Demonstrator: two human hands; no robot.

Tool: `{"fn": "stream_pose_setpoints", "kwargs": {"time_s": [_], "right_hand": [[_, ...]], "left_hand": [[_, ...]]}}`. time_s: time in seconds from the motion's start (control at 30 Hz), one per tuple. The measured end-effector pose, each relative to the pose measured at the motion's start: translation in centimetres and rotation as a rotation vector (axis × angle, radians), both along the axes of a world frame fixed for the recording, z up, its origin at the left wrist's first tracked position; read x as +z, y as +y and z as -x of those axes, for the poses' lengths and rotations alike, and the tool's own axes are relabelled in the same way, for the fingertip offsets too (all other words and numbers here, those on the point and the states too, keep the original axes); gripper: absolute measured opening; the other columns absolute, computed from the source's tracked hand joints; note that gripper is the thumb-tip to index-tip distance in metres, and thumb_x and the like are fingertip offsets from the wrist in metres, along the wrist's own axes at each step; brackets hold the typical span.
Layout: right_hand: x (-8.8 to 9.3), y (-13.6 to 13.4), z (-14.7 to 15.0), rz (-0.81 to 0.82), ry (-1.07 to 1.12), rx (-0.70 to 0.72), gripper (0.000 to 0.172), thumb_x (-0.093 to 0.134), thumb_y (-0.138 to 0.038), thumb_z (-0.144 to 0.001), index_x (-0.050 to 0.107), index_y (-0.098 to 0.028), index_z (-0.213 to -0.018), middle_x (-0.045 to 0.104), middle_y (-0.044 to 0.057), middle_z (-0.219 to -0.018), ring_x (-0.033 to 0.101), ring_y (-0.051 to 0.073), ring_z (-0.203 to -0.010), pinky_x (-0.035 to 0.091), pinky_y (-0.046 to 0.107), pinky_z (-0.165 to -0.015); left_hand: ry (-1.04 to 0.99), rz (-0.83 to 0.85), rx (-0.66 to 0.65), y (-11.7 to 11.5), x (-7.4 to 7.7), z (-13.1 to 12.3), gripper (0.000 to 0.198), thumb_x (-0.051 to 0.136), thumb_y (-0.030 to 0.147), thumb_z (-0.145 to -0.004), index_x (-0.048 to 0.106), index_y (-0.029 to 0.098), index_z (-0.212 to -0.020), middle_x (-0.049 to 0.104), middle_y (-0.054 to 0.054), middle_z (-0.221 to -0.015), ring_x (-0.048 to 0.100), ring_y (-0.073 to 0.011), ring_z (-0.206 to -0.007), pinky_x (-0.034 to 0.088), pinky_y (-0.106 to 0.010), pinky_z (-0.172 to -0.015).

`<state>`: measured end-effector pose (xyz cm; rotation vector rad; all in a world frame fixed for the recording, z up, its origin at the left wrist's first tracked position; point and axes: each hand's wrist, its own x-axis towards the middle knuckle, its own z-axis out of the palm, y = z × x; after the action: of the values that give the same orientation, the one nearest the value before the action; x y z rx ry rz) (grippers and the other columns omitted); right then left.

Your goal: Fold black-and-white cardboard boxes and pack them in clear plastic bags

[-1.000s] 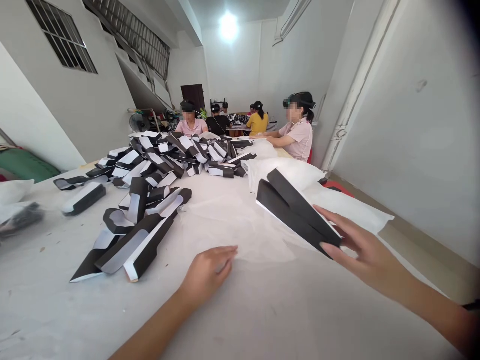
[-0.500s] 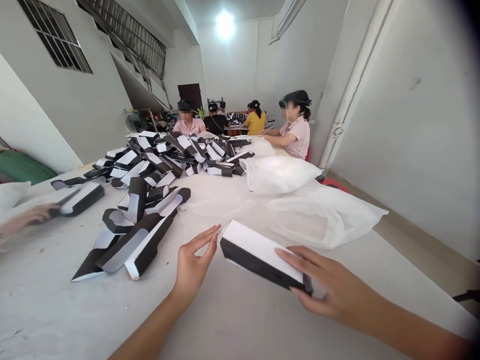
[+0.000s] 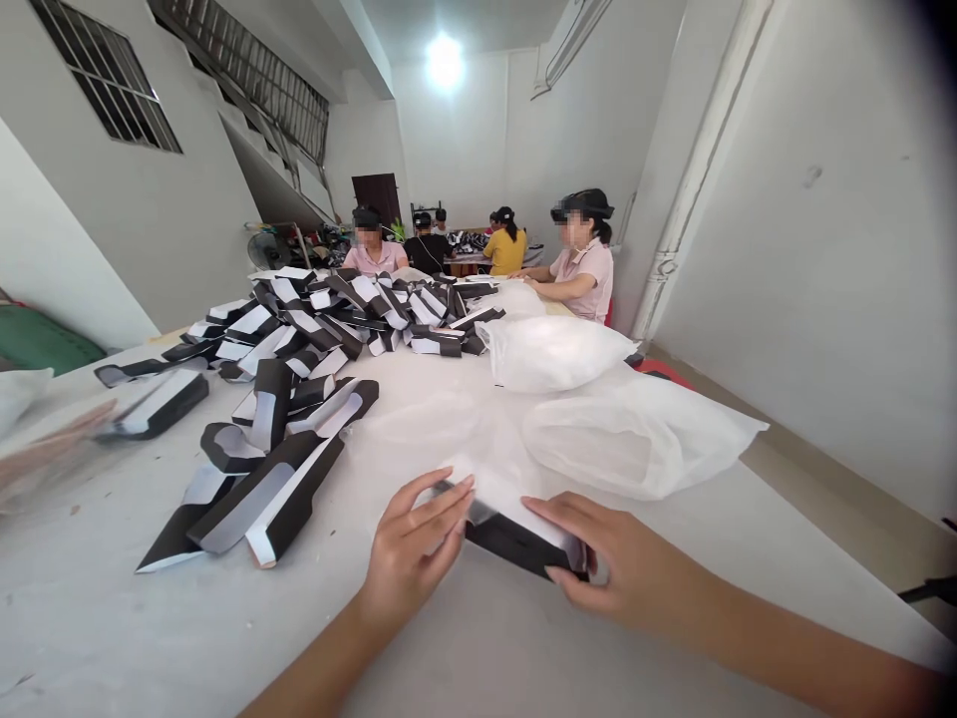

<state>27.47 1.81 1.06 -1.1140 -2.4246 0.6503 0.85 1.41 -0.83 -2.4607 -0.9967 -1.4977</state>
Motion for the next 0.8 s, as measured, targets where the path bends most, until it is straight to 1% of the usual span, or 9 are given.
{"fn": "stream_pose_setpoints", "kwargs": {"time_s": [0.17,0.3,0.37,0.43,0.53,0.6,0.67,0.73,0.8], "right_hand": [[-0.2,2.1,2.0,-0.111,-0.045,-0.051,0.056,0.053,-0.03,-0.09,0.04,-0.02,-0.143,0.059,0.008,-0.107,0.061,0.018,-0.075,0.053,0.033,-0.07],[-1.5,4.9,3.1,-0.204,-0.17,-0.082,0.051,0.056,-0.028,-0.088,0.048,-0.015,-0.137,0.058,0.014,-0.107,0.062,0.025,-0.08,0.053,0.04,-0.072],[-2.2,5.6,3.6,-0.216,-0.08,-0.033,0.052,0.054,-0.029,-0.089,0.046,-0.019,-0.139,0.057,0.015,-0.116,0.062,0.026,-0.086,0.052,0.042,-0.077],[-2.6,6.0,4.2,-0.149,0.073,-0.01,0.054,0.052,-0.033,-0.091,0.041,-0.025,-0.143,0.056,0.013,-0.126,0.062,0.026,-0.094,0.051,0.043,-0.084],[-2.6,6.7,5.6,0.161,0.372,-0.093,0.048,0.051,-0.043,-0.091,0.047,-0.03,-0.138,0.059,0.007,-0.127,0.06,0.028,-0.106,0.05,0.044,-0.09],[-2.5,7.6,6.9,0.464,0.611,-0.137,0.042,0.048,-0.048,-0.091,0.055,-0.028,-0.128,0.065,0.006,-0.12,0.062,0.027,-0.105,0.054,0.042,-0.085],[-2.6,8.8,8.3,0.676,0.798,-0.136,0.039,0.044,-0.049,-0.092,0.059,-0.024,-0.118,0.068,0.007,-0.111,0.067,0.024,-0.094,0.057,0.039,-0.076],[-2.9,10.2,9.5,0.638,0.83,-0.143,0.039,0.038,-0.048,-0.095,0.059,-0.022,-0.114,0.07,0.007,-0.104,0.068,0.021,-0.085,0.059,0.036,-0.071],[-3.5,11.9,10.3,0.451,0.751,-0.187,0.04,0.032,-0.046,-0.097,0.057,-0.022,-0.117,0.07,0.007,-0.103,0.069,0.02,-0.086,0.059,0.035,-0.072]], "left_hand": [[0.063,-0.049,-0.125,0.0,-1.0,-0.7,0.056,0.056,-0.002,-0.082,0.056,0.025,-0.132,0.069,-0.005,-0.119,0.055,-0.0256,-0.122,0.055,-0.042,-0.09],[0.077,0.059,-0.2,-0.2,-1.3,-1.2,0.053,0.051,0.004,-0.087,0.052,0.028,-0.135,0.067,-0.006,-0.123,0.058,-0.021,-0.117,0.055,-0.037,-0.089],[0.148,0.155,-0.119,-0.2,-1.3,-1.2,0.055,0.055,0.015,-0.089,0.044,0.029,-0.141,0.058,-0.007,-0.135,0.051,-0.024,-0.126,0.049,-0.043,-0.1],[0.218,0.254,0.067,-0.2,-1.2,-1.1,0.074,0.063,0.032,-0.084,0.029,0.026,-0.15,0.04,-0.01,-0.151,0.034,-0.0314,-0.139,0.033,-0.053,-0.111],[0.304,0.366,0.268,0.2,-1.6,-0.9,0.101,0.067,0.045,-0.078,0.005,0.022,-0.155,0.013,-0.011,-0.161,0.009,-0.0371,-0.146,0.014,-0.06,-0.116],[0.335,0.411,0.299,0.7,-2.4,-0.8,0.097,0.061,0.037,-0.083,-0.003,0.022,-0.154,0.005,-0.01,-0.162,0.003,-0.035,-0.147,0.013,-0.059,-0.117],[0.332,0.462,0.3,1.1,-3.4,-0.6,0.085,0.049,0.02,-0.088,-0.005,0.024,-0.154,0.004,-0.008,-0.162,0.002,-0.0309,-0.148,0.018,-0.055,-0.117],[0.336,0.53,0.269,1.4,-4.2,-0.3,0.081,0.037,0.004,-0.086,0.0,0.026,-0.155,0.01,-0.005,-0.162,0.009,-0.0255,-0.148,0.025,-0.05,-0.117],[0.357,0.581,0.235,1.6,-4.7,0.1,0.084,0.031,-0.004,-0.08,0.009,0.028,-0.155,0.022,-0.003,-0.159,0.02,-0.0215,-0.146,0.031,-0.045,-0.116]]}}
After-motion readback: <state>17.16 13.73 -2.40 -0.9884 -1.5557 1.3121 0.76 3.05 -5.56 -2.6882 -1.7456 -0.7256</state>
